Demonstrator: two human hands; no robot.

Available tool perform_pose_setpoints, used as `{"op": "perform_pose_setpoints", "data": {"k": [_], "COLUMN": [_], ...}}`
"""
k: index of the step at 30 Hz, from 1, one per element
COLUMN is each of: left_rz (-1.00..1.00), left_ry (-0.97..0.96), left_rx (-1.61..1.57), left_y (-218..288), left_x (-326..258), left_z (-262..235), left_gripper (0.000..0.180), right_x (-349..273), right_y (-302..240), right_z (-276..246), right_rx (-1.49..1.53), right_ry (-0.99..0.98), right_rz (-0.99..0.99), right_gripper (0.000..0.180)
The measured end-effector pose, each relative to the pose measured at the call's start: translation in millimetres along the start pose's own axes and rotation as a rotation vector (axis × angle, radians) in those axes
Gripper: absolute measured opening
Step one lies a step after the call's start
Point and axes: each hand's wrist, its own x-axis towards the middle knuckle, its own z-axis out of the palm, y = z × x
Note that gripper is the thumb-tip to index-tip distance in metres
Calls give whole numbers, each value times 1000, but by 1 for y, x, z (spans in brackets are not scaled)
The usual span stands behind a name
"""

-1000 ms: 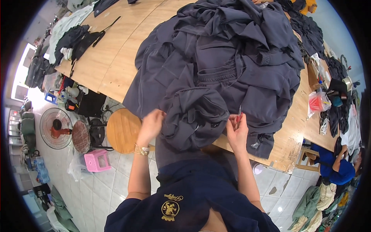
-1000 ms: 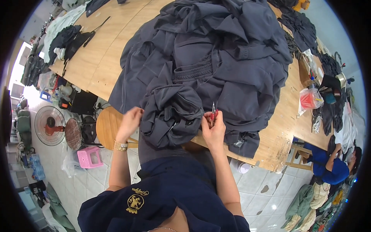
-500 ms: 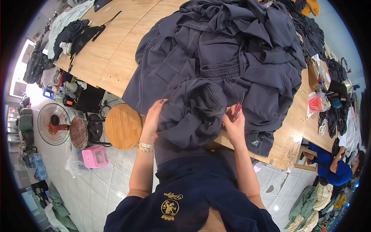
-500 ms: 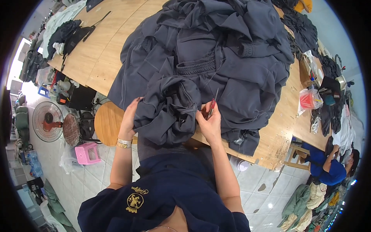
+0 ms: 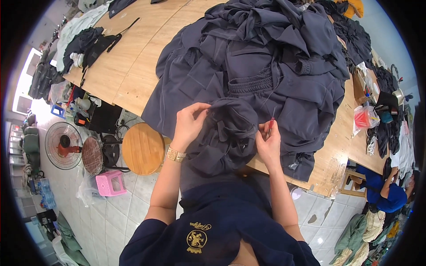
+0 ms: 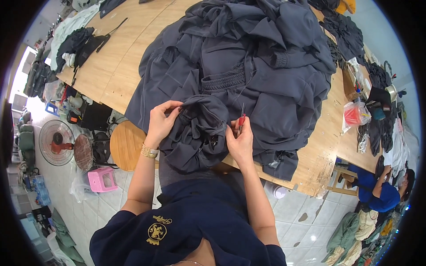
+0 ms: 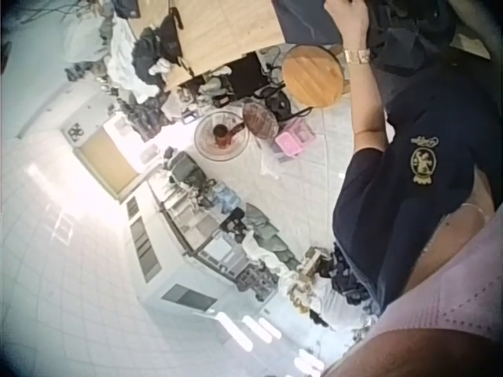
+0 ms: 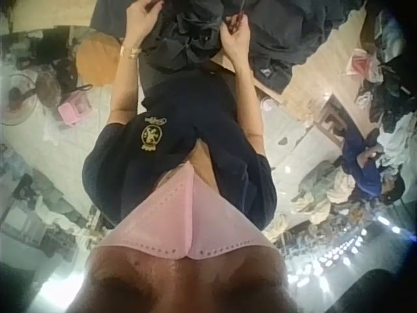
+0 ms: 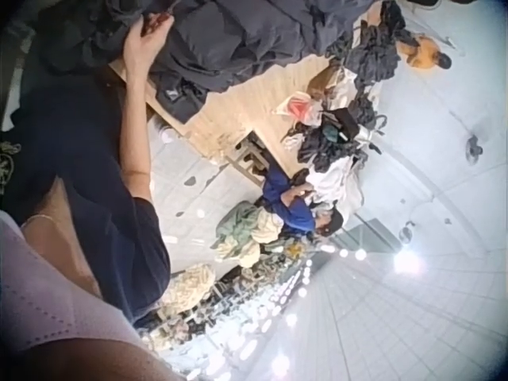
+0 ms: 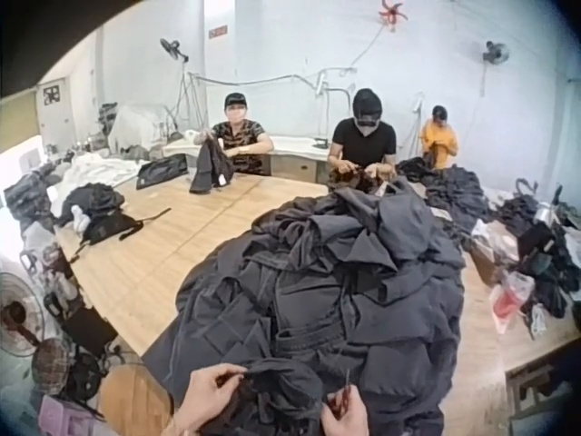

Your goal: Trimming loose threads from garments using thread snips in a factory setting.

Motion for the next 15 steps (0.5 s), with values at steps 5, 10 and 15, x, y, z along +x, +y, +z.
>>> {"op": "perform_pose_setpoints", "data": {"k": [5,10,15], "left_rz": [-109,-182,-125], "left_ry": [-130,-248,-282], "left_rx": [-264,-722,-731], "left_y": [-12,-6,5], "left_x": [5,-2,-5], "left_z": [-2,-6,-1], "left_gripper": [13,12,13], "right_x": [3,-2,-9], "right_y": [11,-24,-65], "right_z": [-2,2,33], "right_rx": [-96,-24,2], "right_ry": [56,300,-200], "right_rz": [-89,-441,-321], "right_gripper": [15,16,20]}}
